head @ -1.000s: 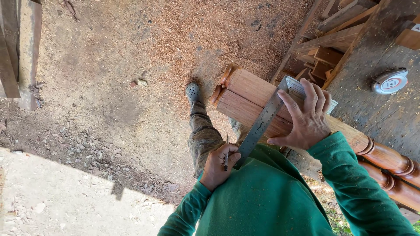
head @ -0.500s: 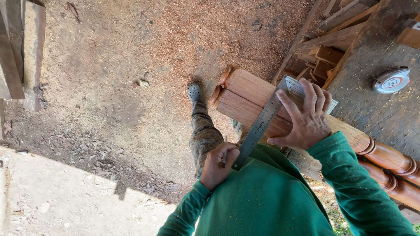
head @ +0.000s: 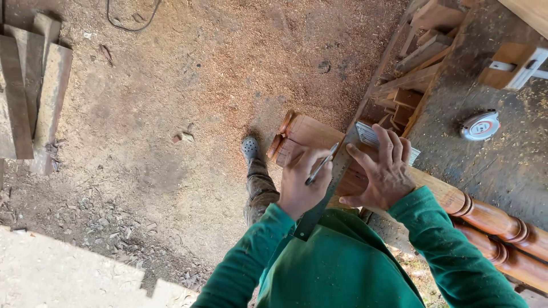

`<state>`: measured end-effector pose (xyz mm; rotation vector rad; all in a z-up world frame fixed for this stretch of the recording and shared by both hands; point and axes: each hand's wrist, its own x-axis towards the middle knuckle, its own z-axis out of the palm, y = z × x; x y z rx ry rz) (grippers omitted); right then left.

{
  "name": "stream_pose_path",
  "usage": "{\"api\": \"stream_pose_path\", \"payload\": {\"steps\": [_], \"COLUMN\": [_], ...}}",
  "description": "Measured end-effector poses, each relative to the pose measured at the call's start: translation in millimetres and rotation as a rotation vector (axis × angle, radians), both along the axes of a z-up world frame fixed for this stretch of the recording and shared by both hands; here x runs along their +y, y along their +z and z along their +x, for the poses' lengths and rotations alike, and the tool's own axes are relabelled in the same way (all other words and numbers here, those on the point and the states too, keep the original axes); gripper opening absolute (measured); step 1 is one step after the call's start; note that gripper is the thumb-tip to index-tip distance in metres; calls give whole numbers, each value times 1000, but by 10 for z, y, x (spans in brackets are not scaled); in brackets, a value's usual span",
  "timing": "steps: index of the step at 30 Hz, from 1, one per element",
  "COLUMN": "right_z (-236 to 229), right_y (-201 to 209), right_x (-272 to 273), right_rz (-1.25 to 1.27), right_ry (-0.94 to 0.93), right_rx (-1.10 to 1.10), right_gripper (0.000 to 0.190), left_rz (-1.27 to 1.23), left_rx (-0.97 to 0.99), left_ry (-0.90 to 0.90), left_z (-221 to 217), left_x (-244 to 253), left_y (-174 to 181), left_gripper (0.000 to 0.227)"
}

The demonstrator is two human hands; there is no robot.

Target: Measuring and marking wooden furniture legs with a square ruler and pencil.

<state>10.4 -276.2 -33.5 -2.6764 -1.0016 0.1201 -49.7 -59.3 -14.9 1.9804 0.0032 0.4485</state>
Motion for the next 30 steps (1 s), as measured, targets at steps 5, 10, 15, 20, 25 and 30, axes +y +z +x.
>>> {"api": "stream_pose_path", "payload": {"steps": [5,10,15,20,25,30], "right_z": [6,25,12,43,21,25], "right_y": [1,17,-20,1,-35,-31], "right_x": [8,1,-8,1,-25,-36], "right_rz": [2,-14,24,37,9,-9], "right_ry": [-12,2,9,11,11,16], "right_rx": [12,8,-29,-10,-1,2], "right_gripper": [129,129,132,129,127,128], "left_rz": [49,90,107,151,200,222], "left_rx": [43,35,36,76,129,228], "left_ry": [11,-7,9,-70,-113,-202], "left_z": [140,225,232,284,159,-7], "left_x": [-105,-108,-52,-22,47,176], "left_y": [-151,43,42,138,97,499], "left_gripper": [13,15,13,13,12,10]}}
